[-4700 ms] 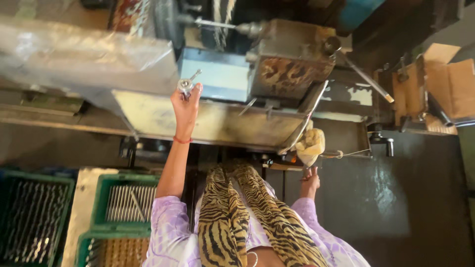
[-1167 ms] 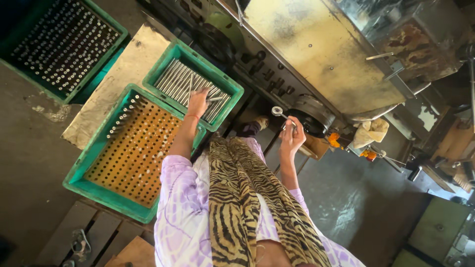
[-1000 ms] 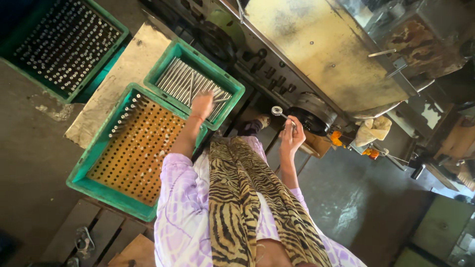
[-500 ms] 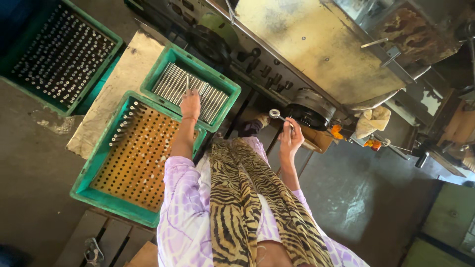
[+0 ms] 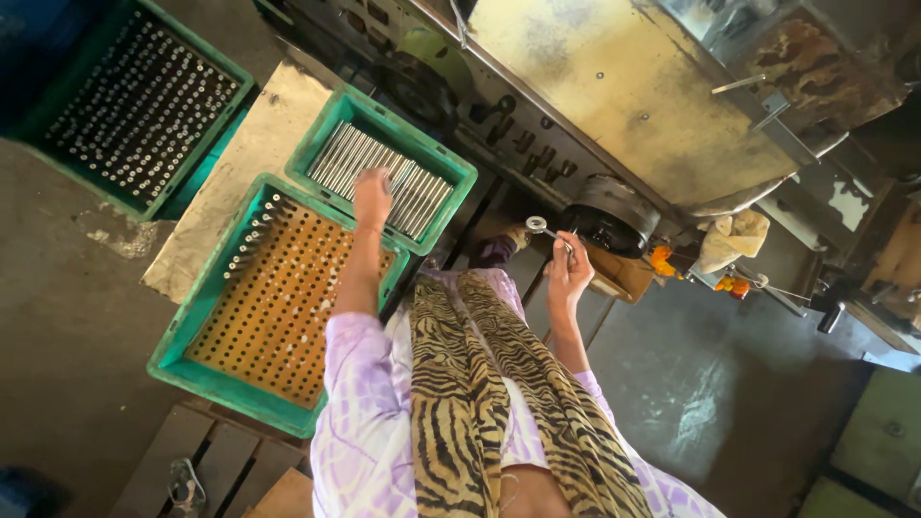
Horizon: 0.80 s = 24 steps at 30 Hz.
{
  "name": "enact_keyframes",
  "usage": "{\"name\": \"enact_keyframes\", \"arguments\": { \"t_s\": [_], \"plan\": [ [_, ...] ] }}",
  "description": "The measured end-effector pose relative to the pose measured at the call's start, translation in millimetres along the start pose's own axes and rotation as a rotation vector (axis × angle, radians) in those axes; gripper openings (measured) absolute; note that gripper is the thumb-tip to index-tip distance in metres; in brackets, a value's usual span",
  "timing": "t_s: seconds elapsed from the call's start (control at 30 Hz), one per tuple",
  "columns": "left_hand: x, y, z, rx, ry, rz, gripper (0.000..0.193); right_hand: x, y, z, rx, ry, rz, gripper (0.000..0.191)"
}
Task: The person repeatedly picks metal rods from a green crate, inserts them into a grinding machine, and operates a lever to process each rod. After processing, the rods are placed into a second crate. The cycle continues throughout the clip.
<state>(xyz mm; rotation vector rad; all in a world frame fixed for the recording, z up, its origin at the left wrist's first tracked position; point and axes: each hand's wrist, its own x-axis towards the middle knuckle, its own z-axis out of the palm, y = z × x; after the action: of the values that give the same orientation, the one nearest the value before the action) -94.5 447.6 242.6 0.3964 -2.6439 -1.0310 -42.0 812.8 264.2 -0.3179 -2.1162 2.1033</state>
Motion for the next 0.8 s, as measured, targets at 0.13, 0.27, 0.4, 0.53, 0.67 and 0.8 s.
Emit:
{"name": "enact_keyframes", "arguments": {
  "t_s": [0.13, 0.27, 0.4, 0.53, 0.67, 0.8],
  "plan": [
    [-56, -52, -54, 0.201, 0.352, -0.103, 0.038, 3, 2, 7, -0.012, -0.017, 0.002, 0.022],
    [-106, -101, -122, 0.583, 0.339, -0.737, 0.036, -1, 3, 20, -0.026, -0.076, -0.027, 0.022],
    [-99, -130, -149, 0.667, -0.011, -0.879, 0.021, -12, 3, 31, -0.130, -0.140, -0.034, 0.022],
    [-98, -140, -154, 0.760, -0.113, -0.887, 0.025, -24, 3, 31, -0.190, -0.180, -0.041, 0.021],
    [-129, -137, -167, 0.586, 0.017, -0.779, 0.025, -30, 4, 31, -0.218, -0.168, -0.088, 0.021],
    [-144, -135, -174, 0.365, 0.090, -0.619, 0.032, -29, 6, 41, -0.196, -0.191, -0.094, 0.021]
  ]
}}
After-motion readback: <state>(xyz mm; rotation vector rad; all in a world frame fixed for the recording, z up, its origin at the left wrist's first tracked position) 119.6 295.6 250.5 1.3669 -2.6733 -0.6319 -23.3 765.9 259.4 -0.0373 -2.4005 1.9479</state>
